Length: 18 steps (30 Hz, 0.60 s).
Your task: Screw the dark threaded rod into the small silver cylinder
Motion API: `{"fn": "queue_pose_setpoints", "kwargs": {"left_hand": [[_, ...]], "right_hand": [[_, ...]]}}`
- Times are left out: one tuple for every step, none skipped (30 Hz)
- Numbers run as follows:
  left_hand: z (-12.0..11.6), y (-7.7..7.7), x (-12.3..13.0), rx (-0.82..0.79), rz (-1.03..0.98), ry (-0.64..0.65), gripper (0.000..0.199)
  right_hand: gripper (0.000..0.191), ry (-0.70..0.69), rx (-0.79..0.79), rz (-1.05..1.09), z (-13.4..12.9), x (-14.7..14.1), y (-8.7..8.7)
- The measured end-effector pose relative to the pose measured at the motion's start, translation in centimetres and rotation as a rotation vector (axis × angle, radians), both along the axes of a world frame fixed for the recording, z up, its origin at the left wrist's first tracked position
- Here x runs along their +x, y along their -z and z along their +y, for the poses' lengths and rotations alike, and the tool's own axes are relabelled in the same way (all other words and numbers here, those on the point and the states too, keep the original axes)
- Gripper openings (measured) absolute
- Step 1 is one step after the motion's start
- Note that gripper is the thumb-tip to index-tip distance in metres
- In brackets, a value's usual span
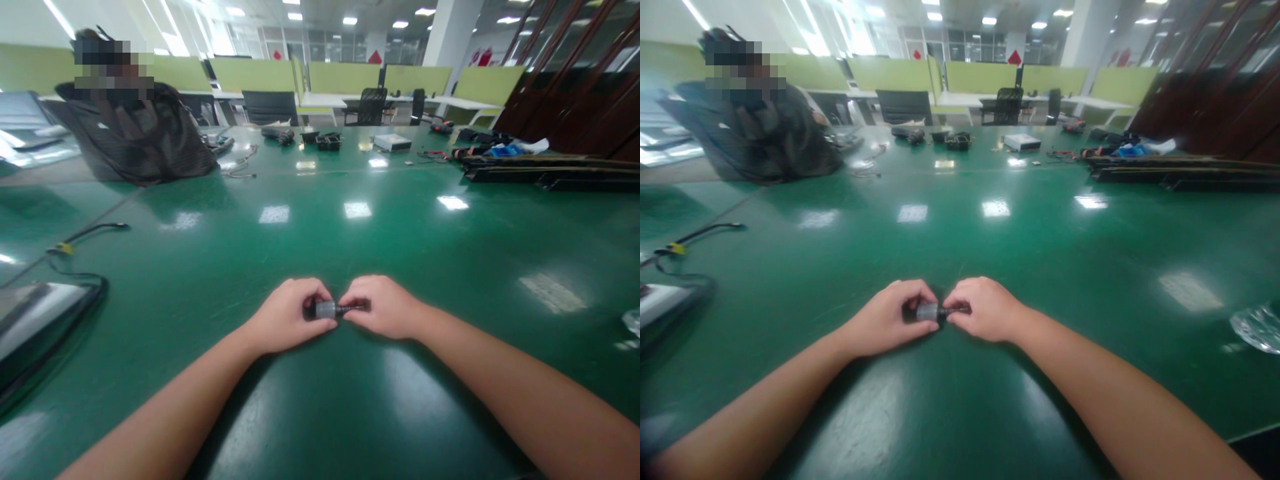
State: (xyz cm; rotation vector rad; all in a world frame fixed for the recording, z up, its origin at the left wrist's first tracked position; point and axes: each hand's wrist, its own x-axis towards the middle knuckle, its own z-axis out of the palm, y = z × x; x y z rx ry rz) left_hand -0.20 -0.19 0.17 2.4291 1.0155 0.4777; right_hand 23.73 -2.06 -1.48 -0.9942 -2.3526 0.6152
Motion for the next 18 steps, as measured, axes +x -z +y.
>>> {"fn": "queue_pose_setpoints", "kwargs": {"left_hand": [[-0.01, 0.01, 0.02, 0.002, 0.001, 0.000, 0.022], [-0.01, 0.02, 0.03, 0.005, 0.003, -0.003, 0.023], [-0.01, 0.03, 0.04, 0.006, 0.006, -0.007, 0.023], [-0.01, 0.04, 0.04, 0.005, 0.009, -0.011, 0.023], [0.00, 0.05, 0.04, 0.004, 0.012, -0.014, 0.024], [0.02, 0.06, 0.03, 0.003, 0.014, -0.015, 0.024], [0.04, 0.06, 0.02, 0.002, 0.015, -0.014, 0.024], [0.06, 0.07, 0.00, 0.000, 0.017, -0.011, 0.024], [0.08, 0.07, -0.01, -0.002, 0.017, -0.008, 0.024], [0.09, 0.07, -0.03, -0.003, 0.018, -0.006, 0.024], [0.11, 0.07, -0.04, -0.004, 0.019, -0.005, 0.024], [0.12, 0.07, -0.05, -0.005, 0.021, -0.005, 0.025], [0.13, 0.06, -0.06, -0.005, 0.022, -0.005, 0.025], [0.13, 0.06, -0.06, -0.006, 0.023, -0.005, 0.026], [0.13, 0.05, -0.06, -0.007, 0.024, -0.003, 0.026], [0.13, 0.04, -0.06, -0.008, 0.025, -0.001, 0.026], [0.13, 0.03, -0.06, -0.009, 0.026, -0.001, 0.026], [0.13, 0.02, -0.05, -0.008, 0.026, 0.000, 0.026]], "right_hand": [[0.010, -0.002, 0.007, -0.003, 0.03, 0.02, 0.06], [0.010, -0.002, 0.009, -0.005, 0.04, 0.04, 0.12], [0.010, -0.002, 0.010, -0.006, 0.06, 0.05, 0.16], [0.011, -0.002, 0.010, -0.007, 0.06, 0.05, 0.18], [0.011, -0.003, 0.009, -0.005, 0.05, 0.05, 0.19], [0.011, -0.004, 0.008, -0.003, 0.04, 0.05, 0.19], [0.012, -0.007, 0.008, -0.002, 0.02, 0.06, 0.17], [0.012, -0.008, 0.010, -0.002, 0.00, 0.06, 0.13], [0.012, -0.008, 0.012, -0.002, -0.03, 0.07, 0.09], [0.012, -0.007, 0.012, -0.003, -0.05, 0.09, 0.03], [0.012, -0.006, 0.012, -0.005, -0.08, 0.10, -0.03], [0.012, -0.004, 0.012, -0.007, -0.11, 0.12, -0.09], [0.012, -0.003, 0.010, -0.010, -0.13, 0.14, -0.16], [0.012, -0.004, 0.008, -0.011, -0.14, 0.16, -0.22], [0.012, -0.004, 0.006, -0.012, -0.15, 0.17, -0.28], [0.012, -0.003, 0.003, -0.013, -0.15, 0.17, -0.32], [0.012, -0.002, 0.001, -0.014, -0.16, 0.18, -0.37], [0.012, -0.001, -0.001, -0.015, -0.17, 0.18, -0.40]]}}
